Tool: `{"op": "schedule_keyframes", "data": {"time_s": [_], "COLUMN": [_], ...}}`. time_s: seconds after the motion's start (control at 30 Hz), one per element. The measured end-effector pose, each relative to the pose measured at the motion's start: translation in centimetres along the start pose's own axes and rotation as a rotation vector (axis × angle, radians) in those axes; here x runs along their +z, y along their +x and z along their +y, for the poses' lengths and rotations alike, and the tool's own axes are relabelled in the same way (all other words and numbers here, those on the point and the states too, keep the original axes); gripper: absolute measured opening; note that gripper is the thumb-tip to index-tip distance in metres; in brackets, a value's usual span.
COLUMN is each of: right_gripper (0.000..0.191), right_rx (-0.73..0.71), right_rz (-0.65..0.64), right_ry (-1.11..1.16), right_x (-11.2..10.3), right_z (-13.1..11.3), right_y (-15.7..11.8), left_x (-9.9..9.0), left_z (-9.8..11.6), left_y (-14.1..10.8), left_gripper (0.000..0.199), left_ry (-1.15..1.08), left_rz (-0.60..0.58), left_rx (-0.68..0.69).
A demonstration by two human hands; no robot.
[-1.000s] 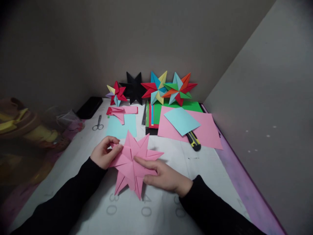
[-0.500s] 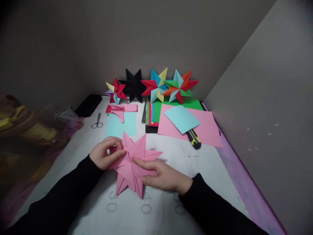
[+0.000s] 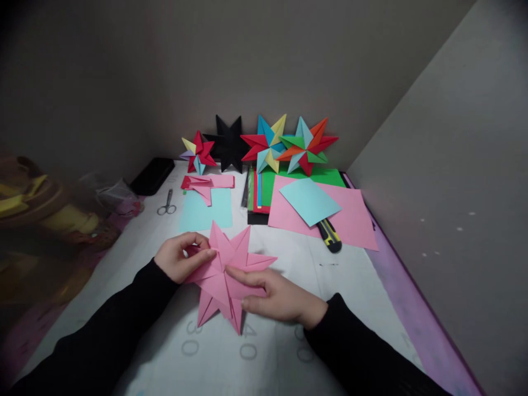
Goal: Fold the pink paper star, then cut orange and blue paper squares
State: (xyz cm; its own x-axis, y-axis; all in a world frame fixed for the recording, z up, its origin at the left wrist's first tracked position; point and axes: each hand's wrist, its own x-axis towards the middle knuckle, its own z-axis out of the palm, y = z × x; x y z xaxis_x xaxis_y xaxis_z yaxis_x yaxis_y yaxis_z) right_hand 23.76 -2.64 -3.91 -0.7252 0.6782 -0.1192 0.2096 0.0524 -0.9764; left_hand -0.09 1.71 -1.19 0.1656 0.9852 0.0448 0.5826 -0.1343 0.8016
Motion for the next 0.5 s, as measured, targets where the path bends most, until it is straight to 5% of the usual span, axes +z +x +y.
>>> {"op": "schedule_keyframes", "data": {"time_s": [0.5], "right_gripper": [0.062], "right_rx": [-0.007], "right_rz": [-0.021], "right_ry": [-0.007], "right_x": [0.13], "right_z": [-0.45], "right_y": [0.09], "left_x": [0.3], "left_z": [0.93], "left_y": [-0.11], "left_gripper": [0.022], "left_ry": [-0.12], "left_rz": [0.036], "left_rx": [-0.119]}}
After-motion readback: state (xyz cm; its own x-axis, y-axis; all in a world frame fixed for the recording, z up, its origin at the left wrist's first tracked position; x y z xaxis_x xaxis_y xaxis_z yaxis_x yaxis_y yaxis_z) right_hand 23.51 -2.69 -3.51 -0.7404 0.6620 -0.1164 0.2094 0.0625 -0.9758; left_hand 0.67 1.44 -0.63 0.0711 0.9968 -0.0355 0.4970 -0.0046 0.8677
